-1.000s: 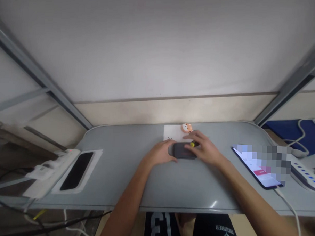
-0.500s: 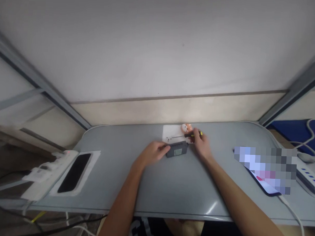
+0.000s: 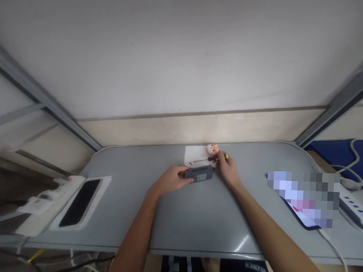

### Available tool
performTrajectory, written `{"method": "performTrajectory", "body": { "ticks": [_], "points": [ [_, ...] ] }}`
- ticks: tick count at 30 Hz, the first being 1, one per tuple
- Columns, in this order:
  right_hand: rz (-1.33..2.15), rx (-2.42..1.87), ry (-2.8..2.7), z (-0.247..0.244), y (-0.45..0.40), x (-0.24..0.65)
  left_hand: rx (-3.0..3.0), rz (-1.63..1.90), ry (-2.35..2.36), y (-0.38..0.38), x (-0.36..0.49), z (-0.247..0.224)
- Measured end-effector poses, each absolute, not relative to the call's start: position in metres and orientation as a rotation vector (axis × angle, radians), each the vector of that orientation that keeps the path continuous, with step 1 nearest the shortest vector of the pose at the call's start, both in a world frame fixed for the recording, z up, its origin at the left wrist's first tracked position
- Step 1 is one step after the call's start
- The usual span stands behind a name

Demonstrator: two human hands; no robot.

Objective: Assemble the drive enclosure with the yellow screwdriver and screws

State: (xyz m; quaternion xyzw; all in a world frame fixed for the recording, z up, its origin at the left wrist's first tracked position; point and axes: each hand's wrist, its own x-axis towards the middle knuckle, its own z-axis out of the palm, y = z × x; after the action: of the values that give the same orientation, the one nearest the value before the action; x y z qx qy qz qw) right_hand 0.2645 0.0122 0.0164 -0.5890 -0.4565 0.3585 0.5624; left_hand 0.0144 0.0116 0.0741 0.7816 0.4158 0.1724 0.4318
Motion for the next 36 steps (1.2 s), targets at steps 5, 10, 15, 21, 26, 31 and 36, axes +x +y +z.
{"method": "performTrajectory", "body": {
  "ticks": [5,10,15,21,26,31,36],
  "points": [
    [0.865,-1.347,-0.960,0.019,0.012,0.266,1.975,0.473,1.040,0.012,0.020,0.068],
    [0.922,-1.243,-0.795,0.026,0.011,0.271,1.985,0.568,1.018,0.014,0.027,0.058],
    [0.991,-1.172,-0.782,0.031,0.011,0.276,1.989,0.738,1.054,0.014,0.033,0.047],
    [1.067,-1.149,-0.800,0.032,0.008,0.274,2.037,0.839,0.965,0.005,0.034,0.060],
    [1.046,-1.156,-0.843,0.033,0.006,0.272,2.022,0.853,0.974,0.005,0.031,0.064],
    [1.054,-1.174,-0.845,0.033,0.007,0.272,2.060,0.968,0.922,0.009,0.031,0.060],
    [1.035,-1.184,-0.853,0.037,0.006,0.273,2.156,0.971,0.888,0.008,0.032,0.059]
  ]
}}
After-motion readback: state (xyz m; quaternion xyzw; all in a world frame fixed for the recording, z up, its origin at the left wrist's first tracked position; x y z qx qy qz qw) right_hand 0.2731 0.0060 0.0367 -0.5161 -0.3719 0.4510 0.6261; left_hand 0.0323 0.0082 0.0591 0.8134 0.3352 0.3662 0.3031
